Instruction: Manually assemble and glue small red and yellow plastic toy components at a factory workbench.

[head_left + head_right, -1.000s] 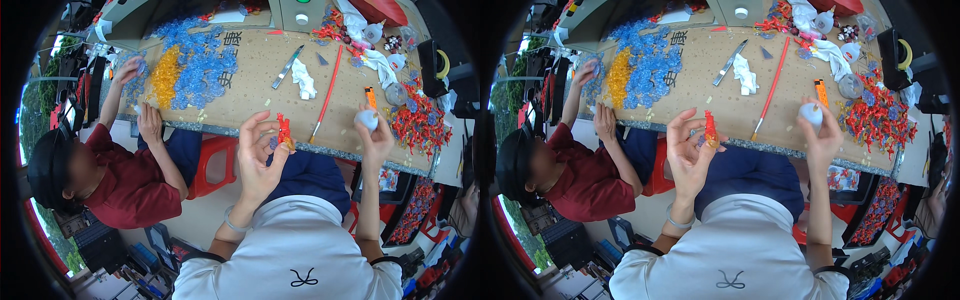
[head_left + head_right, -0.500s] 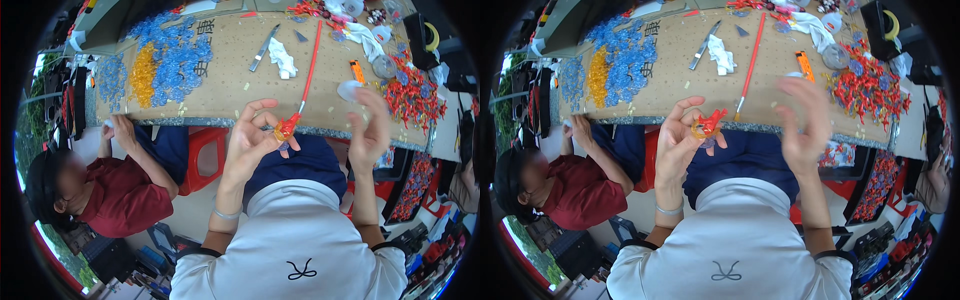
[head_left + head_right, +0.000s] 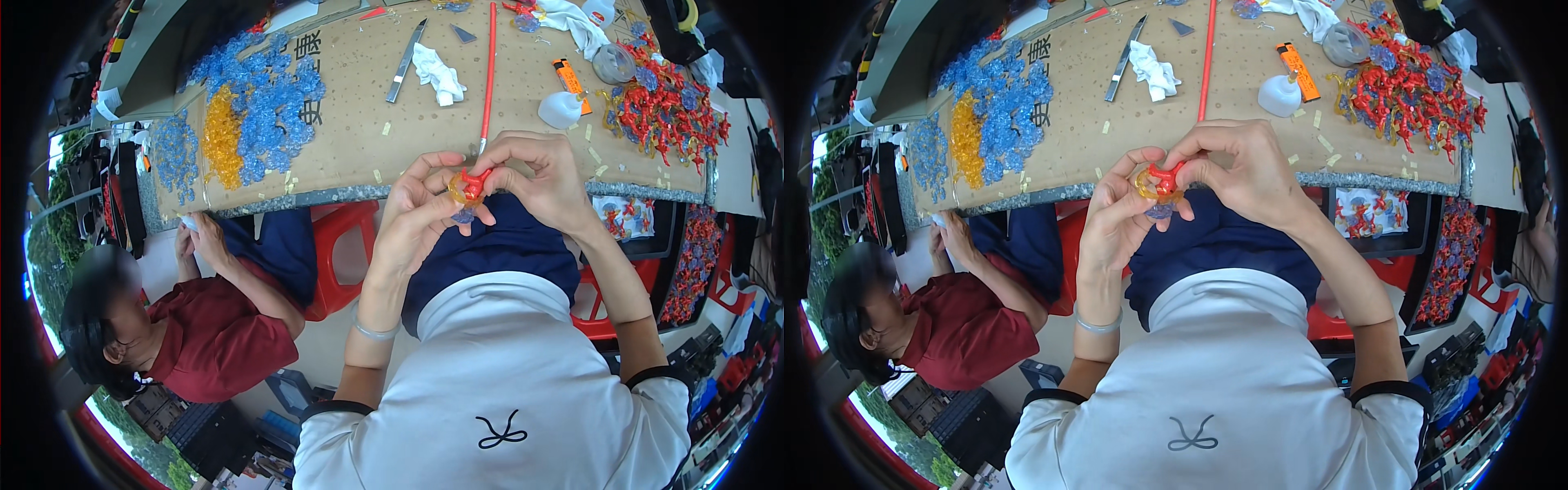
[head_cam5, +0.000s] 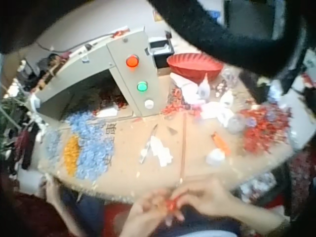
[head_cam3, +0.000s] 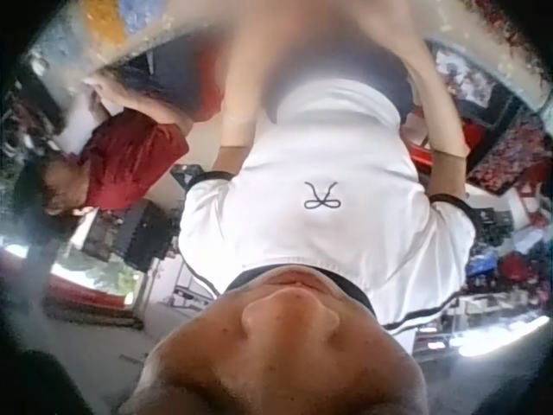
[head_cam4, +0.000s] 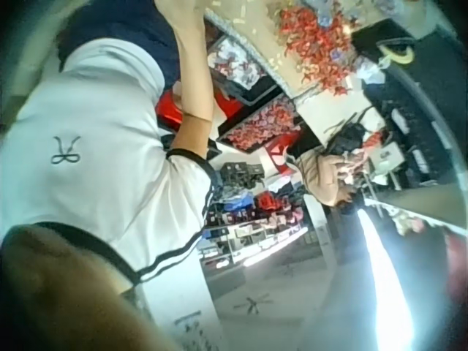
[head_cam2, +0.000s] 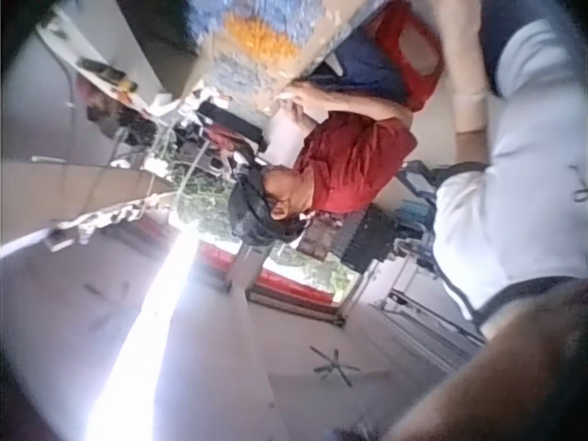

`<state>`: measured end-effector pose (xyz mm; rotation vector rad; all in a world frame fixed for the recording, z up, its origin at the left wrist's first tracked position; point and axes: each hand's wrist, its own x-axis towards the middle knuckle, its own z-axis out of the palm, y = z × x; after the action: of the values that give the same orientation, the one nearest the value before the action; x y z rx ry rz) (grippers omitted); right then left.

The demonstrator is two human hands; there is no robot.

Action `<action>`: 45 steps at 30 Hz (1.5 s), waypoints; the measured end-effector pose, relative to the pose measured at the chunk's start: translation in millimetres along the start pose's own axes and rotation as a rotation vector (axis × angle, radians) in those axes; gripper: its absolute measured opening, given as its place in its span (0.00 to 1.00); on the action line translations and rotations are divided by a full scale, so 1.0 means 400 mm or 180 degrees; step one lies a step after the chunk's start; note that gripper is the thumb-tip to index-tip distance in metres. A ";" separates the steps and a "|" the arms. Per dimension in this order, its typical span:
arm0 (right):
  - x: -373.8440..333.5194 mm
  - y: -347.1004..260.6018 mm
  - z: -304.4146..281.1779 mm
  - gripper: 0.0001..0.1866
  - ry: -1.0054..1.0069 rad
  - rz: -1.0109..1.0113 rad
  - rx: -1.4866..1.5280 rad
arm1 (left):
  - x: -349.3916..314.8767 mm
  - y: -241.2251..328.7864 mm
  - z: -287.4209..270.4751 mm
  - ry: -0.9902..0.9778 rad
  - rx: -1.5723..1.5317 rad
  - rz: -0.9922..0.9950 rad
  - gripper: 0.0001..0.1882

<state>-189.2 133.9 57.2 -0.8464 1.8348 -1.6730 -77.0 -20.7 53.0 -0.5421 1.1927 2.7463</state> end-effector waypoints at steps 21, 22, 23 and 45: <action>-0.001 -0.030 0.008 0.08 0.0349 -0.0718 -0.0206 | -0.002 -0.010 0.032 -0.0362 -0.0225 0.0637 0.28; -0.003 -0.037 0.006 0.08 0.0345 -0.0867 -0.0176 | -0.007 -0.007 0.039 -0.0392 -0.0196 0.0670 0.28; -0.010 -0.040 0.009 0.08 0.0338 -0.0996 -0.0143 | -0.015 -0.008 0.042 -0.0413 -0.0177 0.0688 0.28; -0.007 -0.055 0.015 0.07 0.0286 -0.0984 -0.0319 | -0.011 -0.008 0.022 -0.0538 -0.0333 0.0551 0.26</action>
<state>-180.4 130.9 78.3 -1.1643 1.9395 -1.8418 -74.8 -12.0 57.9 -0.2185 1.1104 2.9416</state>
